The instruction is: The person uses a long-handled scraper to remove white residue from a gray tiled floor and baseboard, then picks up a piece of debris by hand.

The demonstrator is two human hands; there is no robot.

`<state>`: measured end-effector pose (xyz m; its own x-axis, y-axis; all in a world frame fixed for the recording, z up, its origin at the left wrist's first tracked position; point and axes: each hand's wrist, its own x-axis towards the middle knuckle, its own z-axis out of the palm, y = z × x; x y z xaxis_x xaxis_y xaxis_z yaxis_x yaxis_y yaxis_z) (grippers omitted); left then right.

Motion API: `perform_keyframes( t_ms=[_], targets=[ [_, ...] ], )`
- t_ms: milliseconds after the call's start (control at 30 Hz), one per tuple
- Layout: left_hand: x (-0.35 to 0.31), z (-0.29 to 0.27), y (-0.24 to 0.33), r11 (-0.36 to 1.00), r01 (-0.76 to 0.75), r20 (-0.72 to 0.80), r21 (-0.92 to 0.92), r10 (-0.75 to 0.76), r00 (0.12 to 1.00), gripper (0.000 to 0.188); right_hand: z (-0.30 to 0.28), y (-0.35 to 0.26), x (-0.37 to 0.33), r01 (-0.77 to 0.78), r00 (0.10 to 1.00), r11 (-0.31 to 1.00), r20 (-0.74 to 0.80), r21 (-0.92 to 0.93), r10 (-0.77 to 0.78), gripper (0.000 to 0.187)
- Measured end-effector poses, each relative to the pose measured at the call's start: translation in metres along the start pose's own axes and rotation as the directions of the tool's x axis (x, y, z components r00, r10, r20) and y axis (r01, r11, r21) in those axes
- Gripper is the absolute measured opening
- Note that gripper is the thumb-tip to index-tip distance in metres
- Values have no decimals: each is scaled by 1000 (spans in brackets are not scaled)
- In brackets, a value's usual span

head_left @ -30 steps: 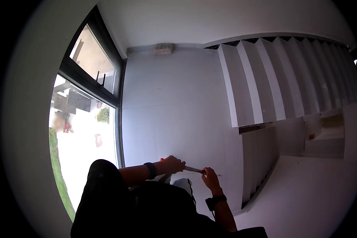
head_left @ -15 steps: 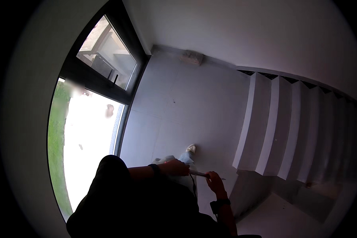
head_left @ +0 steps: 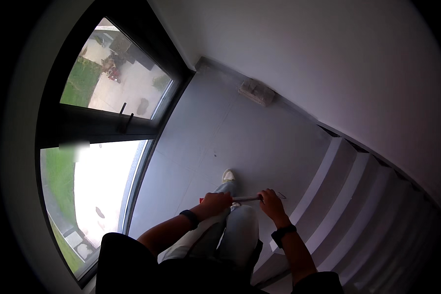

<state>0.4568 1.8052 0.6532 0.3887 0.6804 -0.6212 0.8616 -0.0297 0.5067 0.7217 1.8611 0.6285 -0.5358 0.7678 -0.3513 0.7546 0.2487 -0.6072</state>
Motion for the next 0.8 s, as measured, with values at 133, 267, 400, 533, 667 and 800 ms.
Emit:
perform_keyframes(
  t_ms=[133, 267, 400, 533, 667, 800],
  targets=[
    [43, -36, -70, 895, 321, 89, -310, -309, 947, 47, -6, -13, 158, 271, 963, 956, 23, -113, -270, 11],
    [80, -60, -149, 610, 430, 133, -666, -469, 873, 43, 18, -28, 309, 485, 869, 863, 182, -139, -459, 9],
    [147, -89, -258, 254, 520, 333, -816, -529, 780, 39, 74, -35, 446, 640, 764, 718, 334, -275, -553, 9],
    [230, -46, -364, 99, 439, 322, -893, -539, 778, 44, 166, -5, 571, 655, 737, 552, 275, -516, -618, 11],
    [331, -32, -467, -103, 186, 212, -977, -561, 800, 47, 238, 14, 691, 632, 717, 537, 158, -559, -679, 13],
    [400, -14, -531, -78, -25, 30, -997, -621, 783, 46, 289, 17, 798, 706, 625, 538, 48, -461, -779, 14]
  ],
)
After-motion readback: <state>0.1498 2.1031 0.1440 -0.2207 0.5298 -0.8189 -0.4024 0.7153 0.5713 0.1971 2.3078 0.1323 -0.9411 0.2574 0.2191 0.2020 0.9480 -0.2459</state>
